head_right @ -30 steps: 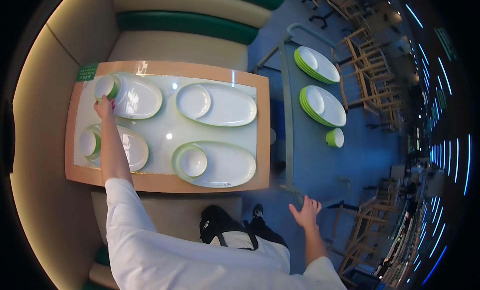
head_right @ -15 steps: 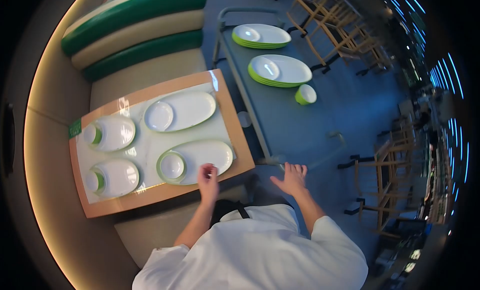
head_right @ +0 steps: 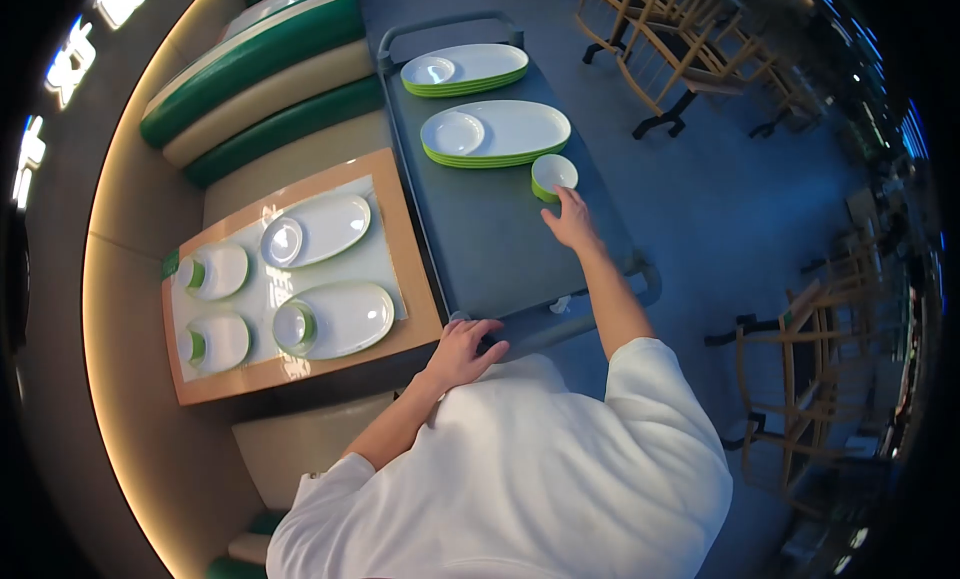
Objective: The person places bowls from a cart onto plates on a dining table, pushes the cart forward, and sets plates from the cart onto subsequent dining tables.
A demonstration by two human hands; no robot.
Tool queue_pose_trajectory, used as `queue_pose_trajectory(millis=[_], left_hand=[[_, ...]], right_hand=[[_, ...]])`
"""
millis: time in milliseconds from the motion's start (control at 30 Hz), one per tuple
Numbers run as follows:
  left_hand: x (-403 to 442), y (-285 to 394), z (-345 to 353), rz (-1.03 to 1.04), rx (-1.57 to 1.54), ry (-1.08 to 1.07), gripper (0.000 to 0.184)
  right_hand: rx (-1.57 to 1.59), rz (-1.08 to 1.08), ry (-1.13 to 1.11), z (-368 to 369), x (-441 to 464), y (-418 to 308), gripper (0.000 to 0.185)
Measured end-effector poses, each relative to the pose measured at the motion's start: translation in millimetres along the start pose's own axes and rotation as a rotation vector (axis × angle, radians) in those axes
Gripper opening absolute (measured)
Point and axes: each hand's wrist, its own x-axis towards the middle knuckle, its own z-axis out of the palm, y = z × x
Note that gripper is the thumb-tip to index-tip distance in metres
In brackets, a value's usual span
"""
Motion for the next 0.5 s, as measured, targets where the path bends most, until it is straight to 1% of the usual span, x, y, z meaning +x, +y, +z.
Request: queue_pose_trajectory(millis=[33,100,167,200,233,267,300,333,400,433,467,500], left_hand=[[-1,7,8,-0.027,0.001,0.027,0.043],[-4,14,16,-0.157,-0.019,-0.104,0.042],[-7,7,34,-0.123,0.062,-0.086,0.04],[-9,10,35,-0.128,0.093,-0.075,0.041],[-12,11,36,-0.179,0.089,-0.03,0.041],[-10,10,34,-0.159,0.083,-0.089,0.042],[-9,8,32,-0.126,0.077,-0.151,0.044],[-11,7,32,-0.146,0.072,-0.125,0.044],[-12,5,31,-0.102,0.076,-0.164,0.047],[-12,10,26,-0.11,0.096,-0.205,0.049],[-12,15,20,-0.115,0.12,-0.246,0.05],[-14,10,23,-0.087,0.119,-0.228,0.053]], right_hand=[[0.01,-0.03,-0.021,1,3,12,0.064],[-0.026,0.031,-0.143,10,21,19,0.066],[-0.094,0.036,-0.27,14,28,22,0.067],[-0.151,0.044,-0.273,18,29,22,0.064],[-0.158,0.042,-0.279,18,30,20,0.061],[-0.174,0.056,-0.261,19,31,17,0.058],[-0.149,-0.014,-0.161,27,32,23,0.047],[-0.147,-0.044,-0.173,33,34,28,0.047],[-0.107,-0.024,-0.129,36,40,38,0.032],[-0.108,-0.04,-0.124,30,35,34,0.032],[-0.043,-0.127,-0.065,26,28,30,0.027],[0.02,-0.212,-0.009,19,24,16,0.022]])
